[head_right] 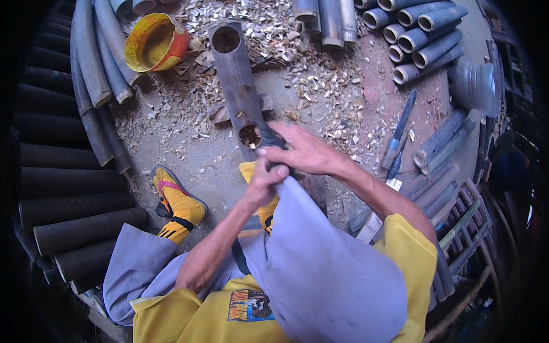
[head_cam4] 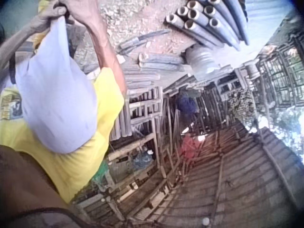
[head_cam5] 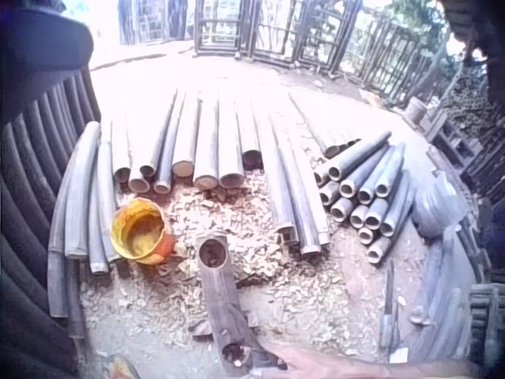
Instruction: The person sits on the ground and uses a knife and a wooden mallet to carve a hole into a vertical bamboo tube. They repeatedly strike the knife with the mallet to remove material, occasionally using a chisel to refine the opening. The person also uses a yellow bucket to collect debris and inspects the bamboo piece periodically.
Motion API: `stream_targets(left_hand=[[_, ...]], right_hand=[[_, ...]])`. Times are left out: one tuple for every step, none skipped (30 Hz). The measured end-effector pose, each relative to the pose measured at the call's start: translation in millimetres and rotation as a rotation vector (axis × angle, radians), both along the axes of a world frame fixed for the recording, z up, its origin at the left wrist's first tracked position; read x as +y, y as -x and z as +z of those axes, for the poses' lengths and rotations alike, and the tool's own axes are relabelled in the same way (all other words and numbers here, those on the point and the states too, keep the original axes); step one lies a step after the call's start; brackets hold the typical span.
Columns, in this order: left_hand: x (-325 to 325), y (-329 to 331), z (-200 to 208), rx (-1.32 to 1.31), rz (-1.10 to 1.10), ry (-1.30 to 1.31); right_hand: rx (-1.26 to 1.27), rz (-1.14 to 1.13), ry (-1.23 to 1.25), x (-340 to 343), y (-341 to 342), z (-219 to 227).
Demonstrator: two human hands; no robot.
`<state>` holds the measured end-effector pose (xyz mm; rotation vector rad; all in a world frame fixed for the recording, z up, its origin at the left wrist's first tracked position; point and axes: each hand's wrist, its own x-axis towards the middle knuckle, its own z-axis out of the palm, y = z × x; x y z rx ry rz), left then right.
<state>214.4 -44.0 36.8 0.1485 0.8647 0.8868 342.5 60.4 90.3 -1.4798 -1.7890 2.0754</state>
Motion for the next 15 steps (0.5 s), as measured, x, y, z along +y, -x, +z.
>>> stream_targets(left_hand=[[14, 12, 5, 0.148, 0.021, -0.084], [29, 32, 4, 0.456, -0.138, -0.144], [41, 57, 3, 0.753, -0.309, -0.202], [57, 80, 20, 0.967, -0.535, -0.215], [69, 101, 33, 1.167, -0.768, -0.233], [66, 124, 34, 1.216, -0.84, -0.44], [61, 142, 35, 1.243, -0.913, -0.658], [61, 152, 36, 1.21, -1.099, -0.634], [64, 160, 45, 1.18, -1.272, -0.6], [69, 168, 51, 1.152, -1.434, -0.558], [75, 174, 51, 1.244, -1.435, -0.676], [83, 177, 48, 1.331, -1.432, -0.802], [91, 182, 44, 1.409, -1.429, -0.922], [108, 185, 41, 1.465, -1.438, -1.115], [129, 184, 35, 1.513, -1.438, -1.315]], right_hand=[[-0.175, 0.08, -0.275, 5, 9, 16], [-0.347, 0.152, -0.559, 11, 15, 28], [-0.336, 0.12, -0.781, 14, 23, 36], [-0.32, 0.088, -1.004, 16, 33, 45], [-0.315, 0.054, -1.228, 14, 43, 50], [-0.192, 0.155, -1.184, 6, 58, 38], [-0.082, 0.251, -1.132, -10, 72, 18], [-0.094, 0.332, -1.049, -35, 82, -15], [-0.091, 0.421, -0.968, -57, 92, -41], [-0.033, 0.344, -0.886, -68, 100, -56], [0.022, 0.263, -0.802, -70, 108, -63], [0.033, 0.161, -0.766, -68, 117, -69], [0.044, 0.061, -0.719, -65, 127, -74], [0.052, -0.04, -0.678, -58, 134, -74], [0.122, -0.148, -0.558, -47, 139, -73]])
